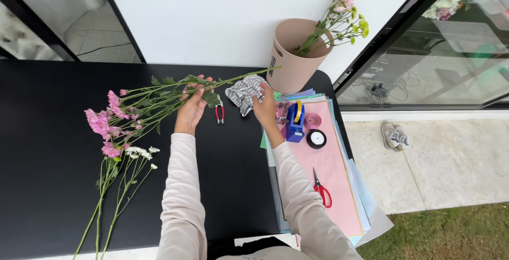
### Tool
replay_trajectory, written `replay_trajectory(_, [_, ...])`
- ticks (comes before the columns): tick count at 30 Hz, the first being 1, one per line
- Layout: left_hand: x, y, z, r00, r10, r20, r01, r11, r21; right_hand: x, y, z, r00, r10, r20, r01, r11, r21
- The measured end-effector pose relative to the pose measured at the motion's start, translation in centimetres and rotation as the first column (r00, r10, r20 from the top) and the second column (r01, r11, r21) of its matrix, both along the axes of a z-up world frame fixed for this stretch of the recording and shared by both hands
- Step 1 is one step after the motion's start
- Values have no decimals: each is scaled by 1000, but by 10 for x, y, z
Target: The person sorts flowers by picking them up from a bucket and placing them on a table, occasionally pointing at individual stems.
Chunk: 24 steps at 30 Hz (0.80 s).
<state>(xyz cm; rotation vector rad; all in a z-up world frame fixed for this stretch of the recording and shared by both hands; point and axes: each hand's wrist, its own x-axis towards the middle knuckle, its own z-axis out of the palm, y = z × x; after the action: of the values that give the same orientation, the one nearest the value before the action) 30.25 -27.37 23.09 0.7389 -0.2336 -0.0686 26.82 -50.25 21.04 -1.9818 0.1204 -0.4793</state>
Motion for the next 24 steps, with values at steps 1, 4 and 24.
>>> replay_trajectory(1, [-22,19,-2,999,47,-5,-47,999,-1,-3,11,-11,999,47,-5,-47,999,-1])
replay_trajectory(4, [-97,73,-13,976,202,-82,-202,979,3,-32,57,-22,978,209,3,-196,911,363])
replay_trajectory(24, [-573,152,-132,416,840,-347,-891,453,28,-341,317,-125,294,913,-282,-325,372,869])
